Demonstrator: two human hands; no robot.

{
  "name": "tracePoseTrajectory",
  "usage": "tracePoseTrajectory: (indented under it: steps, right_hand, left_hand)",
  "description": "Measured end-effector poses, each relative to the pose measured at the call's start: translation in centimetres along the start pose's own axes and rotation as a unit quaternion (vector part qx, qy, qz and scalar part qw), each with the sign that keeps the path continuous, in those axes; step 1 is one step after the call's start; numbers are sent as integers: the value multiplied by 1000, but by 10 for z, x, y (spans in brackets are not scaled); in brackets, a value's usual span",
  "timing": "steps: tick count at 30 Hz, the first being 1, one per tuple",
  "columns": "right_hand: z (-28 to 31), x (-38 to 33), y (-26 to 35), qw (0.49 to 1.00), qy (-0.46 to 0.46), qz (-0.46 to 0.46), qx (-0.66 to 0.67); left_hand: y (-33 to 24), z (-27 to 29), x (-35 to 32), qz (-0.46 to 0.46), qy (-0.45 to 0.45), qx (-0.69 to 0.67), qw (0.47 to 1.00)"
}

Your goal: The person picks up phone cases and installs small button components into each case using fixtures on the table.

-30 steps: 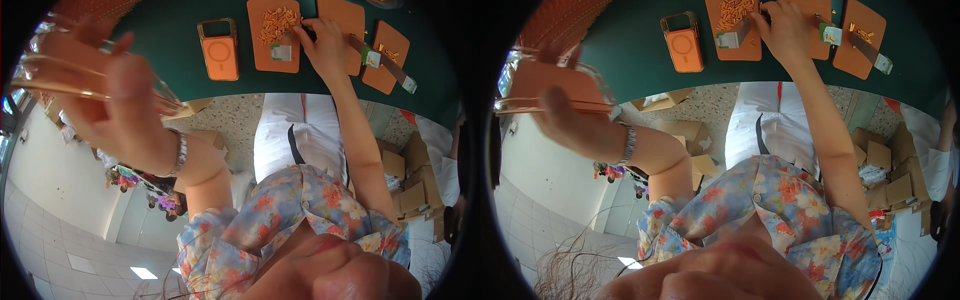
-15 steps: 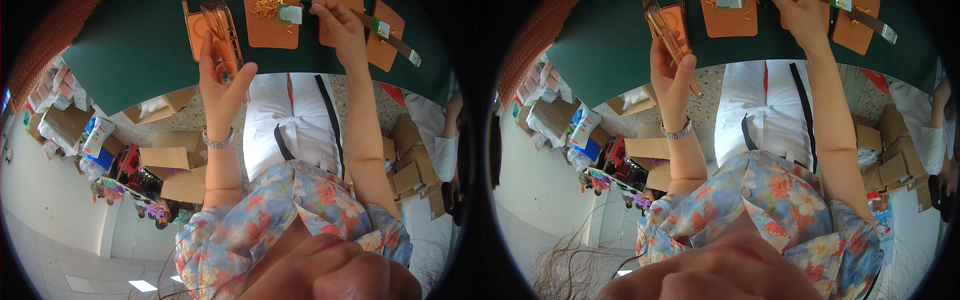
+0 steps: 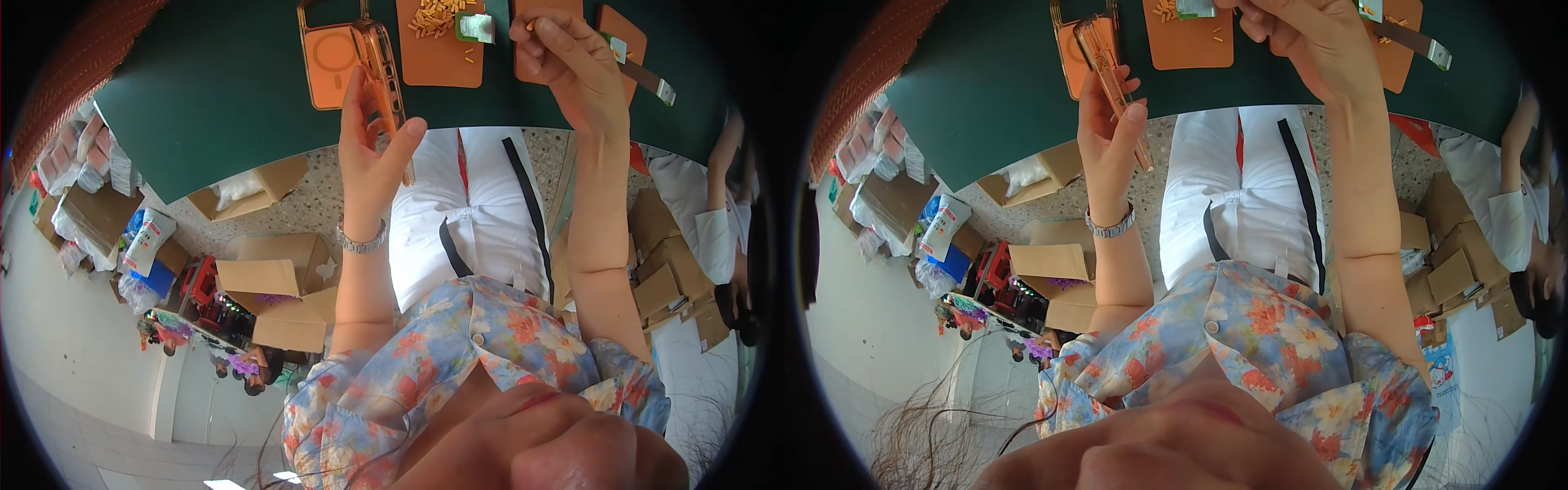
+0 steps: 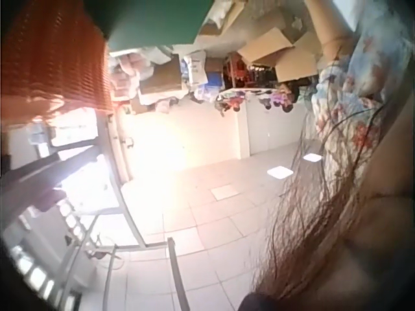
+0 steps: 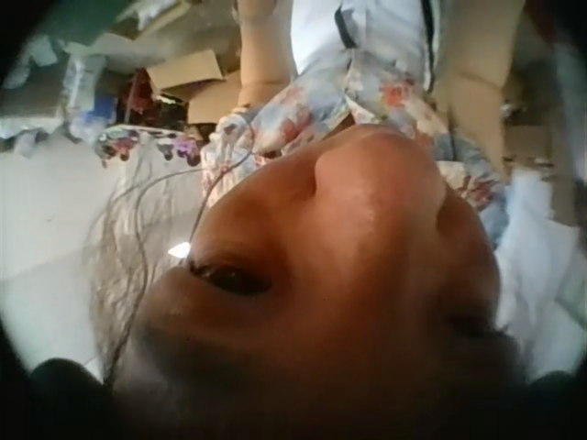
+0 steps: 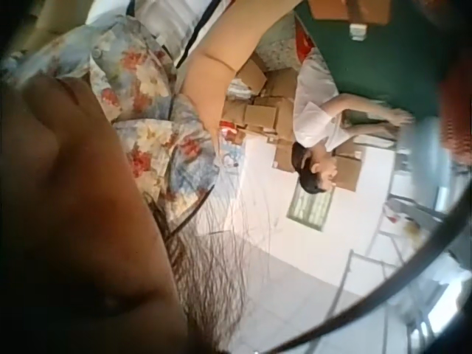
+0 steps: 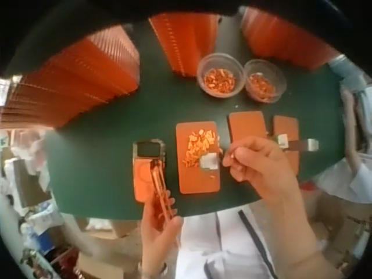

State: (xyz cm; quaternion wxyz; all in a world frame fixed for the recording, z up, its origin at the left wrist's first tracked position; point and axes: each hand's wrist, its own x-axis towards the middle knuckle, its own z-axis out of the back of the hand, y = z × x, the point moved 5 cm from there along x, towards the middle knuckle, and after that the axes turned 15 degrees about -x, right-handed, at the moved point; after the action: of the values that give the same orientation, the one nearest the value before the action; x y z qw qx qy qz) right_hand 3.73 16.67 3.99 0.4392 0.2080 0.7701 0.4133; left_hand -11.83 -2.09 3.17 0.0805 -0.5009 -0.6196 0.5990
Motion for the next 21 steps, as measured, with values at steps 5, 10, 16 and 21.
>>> tracePoseTrajectory:
  steps: [5, 10, 16, 21]
  right_hand:
    - [-8, 5, 9, 985, -29, 12, -172]
    - [-34, 16, 31, 910, 1, 120, -396]
    - [-50, 22, 44, 816, 62, 232, -526]
    - [-47, 26, 32, 878, 71, 176, -439]
  left_hand:
    - [6, 2, 3, 2, 11, -1, 1000]
    - [9, -2, 4, 9, 24, 19, 999]
    - [12, -6, 8, 22, 29, -10, 999]
    - [14, -12, 14, 38, 47, -50, 997]
